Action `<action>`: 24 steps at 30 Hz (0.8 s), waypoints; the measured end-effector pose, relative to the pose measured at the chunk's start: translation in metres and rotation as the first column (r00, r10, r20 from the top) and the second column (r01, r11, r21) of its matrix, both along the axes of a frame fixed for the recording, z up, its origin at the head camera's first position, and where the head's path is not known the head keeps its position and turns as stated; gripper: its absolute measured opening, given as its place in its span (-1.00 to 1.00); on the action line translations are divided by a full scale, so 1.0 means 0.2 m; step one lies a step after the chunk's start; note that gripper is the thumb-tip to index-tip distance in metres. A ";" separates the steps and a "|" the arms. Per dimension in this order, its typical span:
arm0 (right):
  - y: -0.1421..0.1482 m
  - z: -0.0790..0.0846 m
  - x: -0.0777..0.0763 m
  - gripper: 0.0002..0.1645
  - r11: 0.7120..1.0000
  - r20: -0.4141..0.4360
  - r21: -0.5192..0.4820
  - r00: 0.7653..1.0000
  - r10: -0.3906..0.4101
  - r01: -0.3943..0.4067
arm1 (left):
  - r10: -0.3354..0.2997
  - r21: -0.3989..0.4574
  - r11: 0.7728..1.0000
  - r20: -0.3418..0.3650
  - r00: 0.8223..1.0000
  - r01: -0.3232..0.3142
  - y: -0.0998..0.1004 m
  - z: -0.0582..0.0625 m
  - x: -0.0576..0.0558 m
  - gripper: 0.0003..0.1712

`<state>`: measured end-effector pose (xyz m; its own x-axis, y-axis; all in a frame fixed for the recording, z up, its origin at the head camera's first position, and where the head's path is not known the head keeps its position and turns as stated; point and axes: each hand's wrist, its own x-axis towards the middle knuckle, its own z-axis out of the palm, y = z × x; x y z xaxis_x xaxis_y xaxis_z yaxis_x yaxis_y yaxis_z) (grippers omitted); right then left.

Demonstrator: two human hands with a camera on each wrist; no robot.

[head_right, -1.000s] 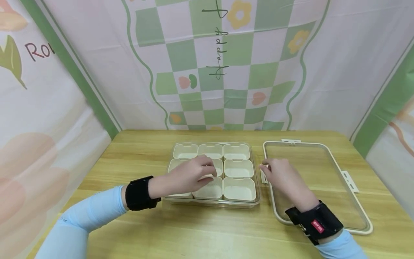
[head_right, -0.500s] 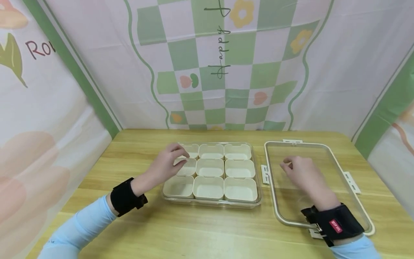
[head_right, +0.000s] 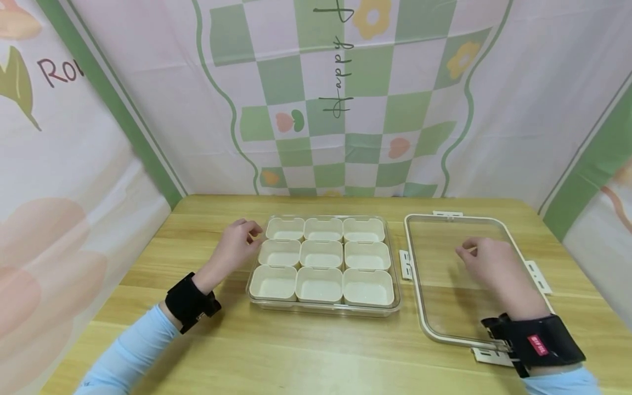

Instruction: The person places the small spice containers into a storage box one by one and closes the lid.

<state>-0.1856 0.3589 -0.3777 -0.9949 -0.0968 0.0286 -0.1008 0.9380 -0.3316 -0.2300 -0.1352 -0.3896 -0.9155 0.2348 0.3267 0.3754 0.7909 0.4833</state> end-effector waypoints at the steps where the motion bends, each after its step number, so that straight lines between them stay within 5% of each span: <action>1: 0.02 0.00 0.00 -0.43 1.000 0.009 -0.002 1.000 -0.004 0.004 | 0.009 0.003 1.000 0.010 1.000 -0.009 0.00 0.00 0.00 -0.82; 16: 0.19 0.02 0.02 -0.39 0.999 0.025 -0.001 0.999 -0.041 0.041 | 0.065 0.011 0.998 0.107 0.992 -0.067 -0.01 -0.02 -0.02 -0.85; 24: 0.33 -0.02 0.03 -0.46 0.996 -0.048 0.041 0.996 -0.081 0.083 | 0.074 0.007 0.997 0.158 0.985 -0.076 -0.02 -0.02 -0.01 -0.81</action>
